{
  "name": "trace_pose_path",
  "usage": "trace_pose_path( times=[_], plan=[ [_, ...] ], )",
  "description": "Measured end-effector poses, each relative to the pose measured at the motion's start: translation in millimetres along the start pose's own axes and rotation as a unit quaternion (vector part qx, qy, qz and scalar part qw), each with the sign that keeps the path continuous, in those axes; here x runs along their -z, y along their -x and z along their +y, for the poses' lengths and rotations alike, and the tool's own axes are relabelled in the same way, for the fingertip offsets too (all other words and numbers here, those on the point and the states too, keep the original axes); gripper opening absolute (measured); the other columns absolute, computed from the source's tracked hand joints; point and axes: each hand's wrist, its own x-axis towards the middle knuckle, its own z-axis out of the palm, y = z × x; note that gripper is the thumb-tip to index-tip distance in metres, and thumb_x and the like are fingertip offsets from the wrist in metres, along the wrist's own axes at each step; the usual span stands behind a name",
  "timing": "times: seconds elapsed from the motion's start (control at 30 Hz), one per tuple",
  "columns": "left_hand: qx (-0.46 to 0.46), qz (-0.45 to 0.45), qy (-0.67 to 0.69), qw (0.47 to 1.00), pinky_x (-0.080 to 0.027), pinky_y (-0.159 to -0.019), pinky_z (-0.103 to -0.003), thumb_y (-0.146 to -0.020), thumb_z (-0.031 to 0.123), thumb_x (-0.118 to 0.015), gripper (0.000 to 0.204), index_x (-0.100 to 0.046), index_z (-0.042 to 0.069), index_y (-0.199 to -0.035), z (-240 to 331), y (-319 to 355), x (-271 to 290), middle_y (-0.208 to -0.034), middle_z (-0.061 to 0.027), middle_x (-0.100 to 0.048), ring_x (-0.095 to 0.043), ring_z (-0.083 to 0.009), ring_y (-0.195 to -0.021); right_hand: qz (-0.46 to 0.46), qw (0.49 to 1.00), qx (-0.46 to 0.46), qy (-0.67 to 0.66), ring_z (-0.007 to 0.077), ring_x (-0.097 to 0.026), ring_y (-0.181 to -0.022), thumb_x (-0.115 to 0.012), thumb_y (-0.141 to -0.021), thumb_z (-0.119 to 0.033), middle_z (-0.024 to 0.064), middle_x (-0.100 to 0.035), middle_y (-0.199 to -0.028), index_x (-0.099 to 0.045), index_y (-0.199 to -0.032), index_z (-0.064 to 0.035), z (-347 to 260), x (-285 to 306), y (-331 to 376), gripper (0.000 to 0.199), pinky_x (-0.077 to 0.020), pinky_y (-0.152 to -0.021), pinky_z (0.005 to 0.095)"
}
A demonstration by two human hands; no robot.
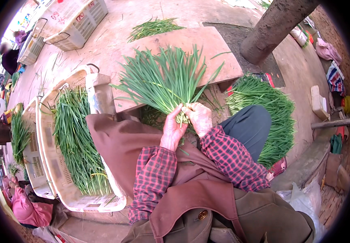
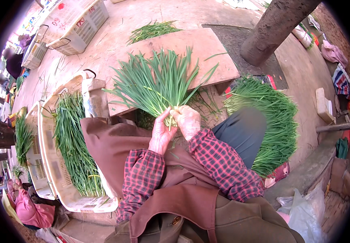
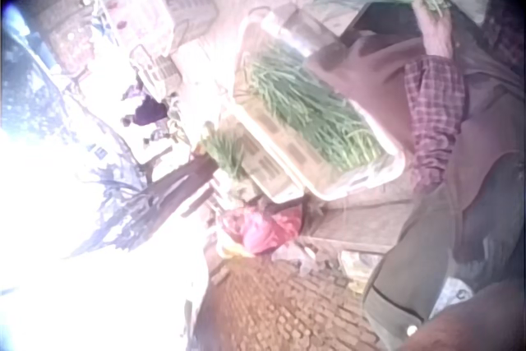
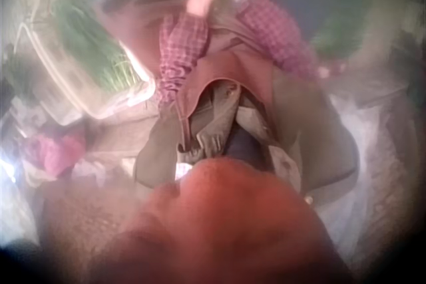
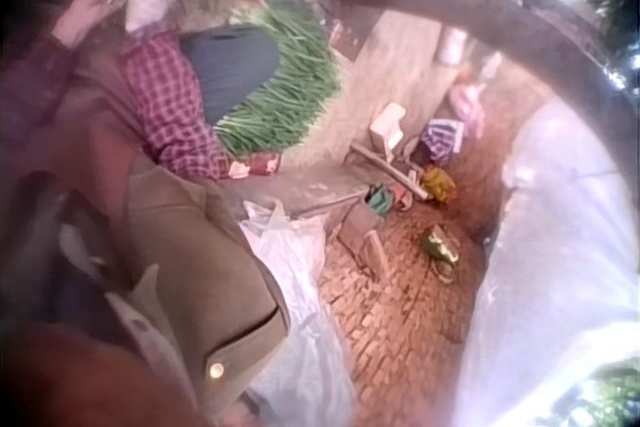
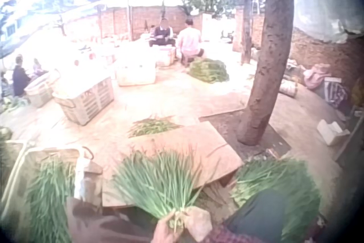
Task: The person bundles green onions by hand and secures them with a thin strip of material.
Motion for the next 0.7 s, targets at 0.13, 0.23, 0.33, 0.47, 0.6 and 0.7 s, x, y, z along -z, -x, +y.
trace_pose_path(
  times=[0.13, 0.23, 0.33, 0.47, 0.6, 0.7],
  plan=[
    [0.005, -0.004, 0.006, 1.0, -0.053, -0.089, -0.037, -0.085, 0.001, -0.068, 0.026, -0.062, 0.003, -0.11, 1.1, 0.8, 0.3, -0.103, -0.0086, -0.068, -0.066, -0.0214, -0.097, 0.071, 0.99, 0.113, 0.046, 0.0287, -0.065, -0.075, -0.073, -0.081, -0.021, 0.0102, -0.066, -0.082, -0.07, -0.087, -0.0052, 10.8, -7.2, 4.6, 0.017, -0.052, -0.067, 0.0396],
    [0.019, 0.006, 0.012, 1.0, -0.053, -0.091, -0.037, -0.083, -0.002, -0.068, 0.026, -0.063, 0.002, -0.109, 1.9, -2.4, 2.9, -0.103, -0.0093, -0.068, -0.065, -0.0221, -0.098, 0.101, 0.983, 0.15, 0.035, 0.0278, -0.064, -0.072, -0.074, -0.08, -0.018, 0.0098, -0.064, -0.08, -0.068, -0.086, -0.0056, 14.7, -9.4, 8.0, 0.014, -0.0512, -0.065, 0.0403],
    [-0.001, 0.02, 0.0, 1.0, -0.052, -0.091, -0.037, -0.083, -0.003, -0.067, 0.024, -0.064, 0.001, -0.106, 3.0, -2.0, 3.1, -0.102, -0.0099, -0.068, -0.065, -0.0227, -0.097, 0.091, 0.981, 0.167, 0.029, 0.0275, -0.064, -0.073, -0.074, -0.079, -0.015, 0.0099, -0.064, -0.079, -0.068, -0.086, -0.0056, 3.8, -3.7, 7.1, 0.012, -0.051, -0.065, 0.0401],
    [-0.007, 0.003, -0.014, 1.0, -0.053, -0.091, -0.036, -0.083, -0.005, -0.066, 0.022, -0.064, 0.0, -0.105, 3.0, -5.1, 4.0, -0.102, -0.01, -0.068, -0.065, -0.0232, -0.095, 0.075, 0.985, 0.152, 0.013, 0.0281, -0.064, -0.076, -0.073, -0.08, -0.012, 0.0101, -0.065, -0.081, -0.068, -0.087, -0.005, 2.2, 0.3, 11.8, 0.011, -0.0512, -0.067, 0.0398],
    [-0.054, 0.007, -0.034, 0.998, -0.055, -0.086, -0.036, -0.084, -0.006, -0.066, 0.02, -0.064, -0.001, -0.104, 2.4, 1.5, -10.4, -0.1, -0.0108, -0.068, -0.066, -0.0232, -0.092, 0.051, 0.992, 0.054, -0.102, 0.0264, -0.064, -0.074, -0.073, -0.082, -0.008, 0.0113, -0.064, -0.083, -0.067, -0.088, -0.0037, -20.5, 17.8, 13.9, 0.009, -0.0511, -0.067, 0.037],
    [-0.034, 0.006, -0.046, 0.998, -0.057, -0.079, -0.035, -0.086, -0.005, -0.066, 0.019, -0.063, -0.003, -0.105, 1.3, 2.5, -9.9, -0.097, -0.0115, -0.067, -0.066, -0.0238, -0.088, 0.049, 0.974, -0.04, -0.218, 0.0166, -0.061, -0.071, -0.07, -0.087, -0.006, 0.0076, -0.062, -0.081, -0.065, -0.087, -0.002, -53.3, 58.5, 3.3, 0.006, -0.0499, -0.064, 0.0299]
  ],
)
